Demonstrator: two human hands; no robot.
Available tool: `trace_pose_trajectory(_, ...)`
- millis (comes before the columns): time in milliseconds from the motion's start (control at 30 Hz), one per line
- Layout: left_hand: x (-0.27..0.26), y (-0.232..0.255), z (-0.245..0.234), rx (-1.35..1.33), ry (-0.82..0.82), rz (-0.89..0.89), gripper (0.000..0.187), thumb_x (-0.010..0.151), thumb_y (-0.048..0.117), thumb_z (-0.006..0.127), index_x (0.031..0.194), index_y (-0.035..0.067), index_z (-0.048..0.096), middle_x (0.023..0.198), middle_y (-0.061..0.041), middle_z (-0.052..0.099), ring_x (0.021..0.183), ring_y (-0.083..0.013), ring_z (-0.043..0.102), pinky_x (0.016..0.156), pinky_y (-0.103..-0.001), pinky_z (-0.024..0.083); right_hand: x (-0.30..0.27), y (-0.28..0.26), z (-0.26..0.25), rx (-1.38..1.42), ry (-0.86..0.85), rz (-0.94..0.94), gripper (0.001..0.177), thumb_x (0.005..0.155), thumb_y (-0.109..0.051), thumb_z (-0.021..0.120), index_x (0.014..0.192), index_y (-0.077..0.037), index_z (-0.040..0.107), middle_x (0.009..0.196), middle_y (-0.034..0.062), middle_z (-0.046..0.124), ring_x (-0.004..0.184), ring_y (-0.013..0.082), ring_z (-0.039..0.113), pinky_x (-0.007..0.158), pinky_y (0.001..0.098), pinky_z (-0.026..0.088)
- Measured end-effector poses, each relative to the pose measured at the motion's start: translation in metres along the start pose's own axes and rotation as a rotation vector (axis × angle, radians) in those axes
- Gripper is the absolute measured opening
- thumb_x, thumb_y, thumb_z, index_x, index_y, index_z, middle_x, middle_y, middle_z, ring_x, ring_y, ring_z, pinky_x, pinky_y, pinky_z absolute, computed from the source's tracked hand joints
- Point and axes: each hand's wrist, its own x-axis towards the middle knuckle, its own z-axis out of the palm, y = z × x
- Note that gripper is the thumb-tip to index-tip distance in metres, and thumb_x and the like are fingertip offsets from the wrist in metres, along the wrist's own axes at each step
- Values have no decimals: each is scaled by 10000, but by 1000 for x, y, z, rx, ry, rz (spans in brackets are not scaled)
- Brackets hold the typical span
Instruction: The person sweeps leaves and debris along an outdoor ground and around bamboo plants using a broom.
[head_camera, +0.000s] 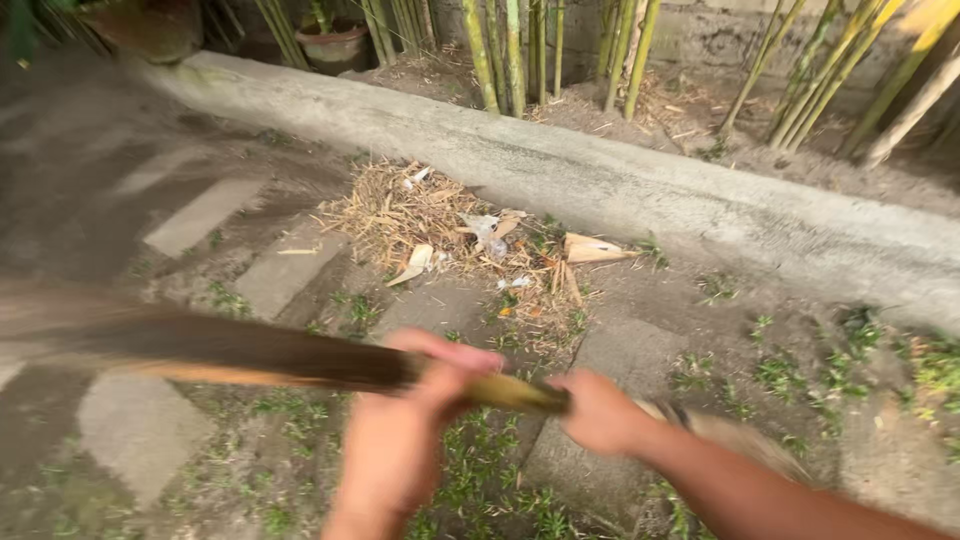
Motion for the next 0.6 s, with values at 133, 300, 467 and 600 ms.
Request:
trace_pose_trajectory(133, -10, 59, -30, 42, 159, 256, 83, 890, 19, 666, 870, 28, 586, 902, -197, 729, 1012, -395, 778, 887, -545, 626, 56, -72, -1, 30, -26, 99, 285, 796, 67, 582, 1014, -73, 703, 957, 133, 676, 893, 285, 696, 795, 453, 569)
trace_pose_trajectory(300, -29, 81, -45, 68, 48, 361, 83, 925, 11, 659, 884, 19, 587, 935, -193, 720, 1085, -412, 744, 971, -577, 572, 39, -119, -22, -36, 0, 49, 339, 777, 90, 607, 1036, -111, 694, 970, 156, 639, 901, 320, 649, 801, 469, 531)
trace_pose_trajectory(467, -14, 53, -37, -112, -28, 220, 78, 944, -14, 676, 927, -9, 600, 923, -229, 714, 1036, -460, 748, 923, -640, 599, -8, -81, -7, 59, -66, 362, 307, 844, 24, 579, 1032, -159, 738, 947, 127, 757, 895, 265, 739, 802, 453, 548)
trace_pose_trajectory(600, -5, 37, -24, 7, 107, 174, 109, 869, -15, 688, 830, -2, 587, 887, -210, 722, 1003, -415, 759, 939, -552, 603, 42, -45, 8, 103, 22, 88, 442, 724, 84, 611, 1097, -139, 694, 1025, 143, 732, 988, 266, 706, 859, 418, 542)
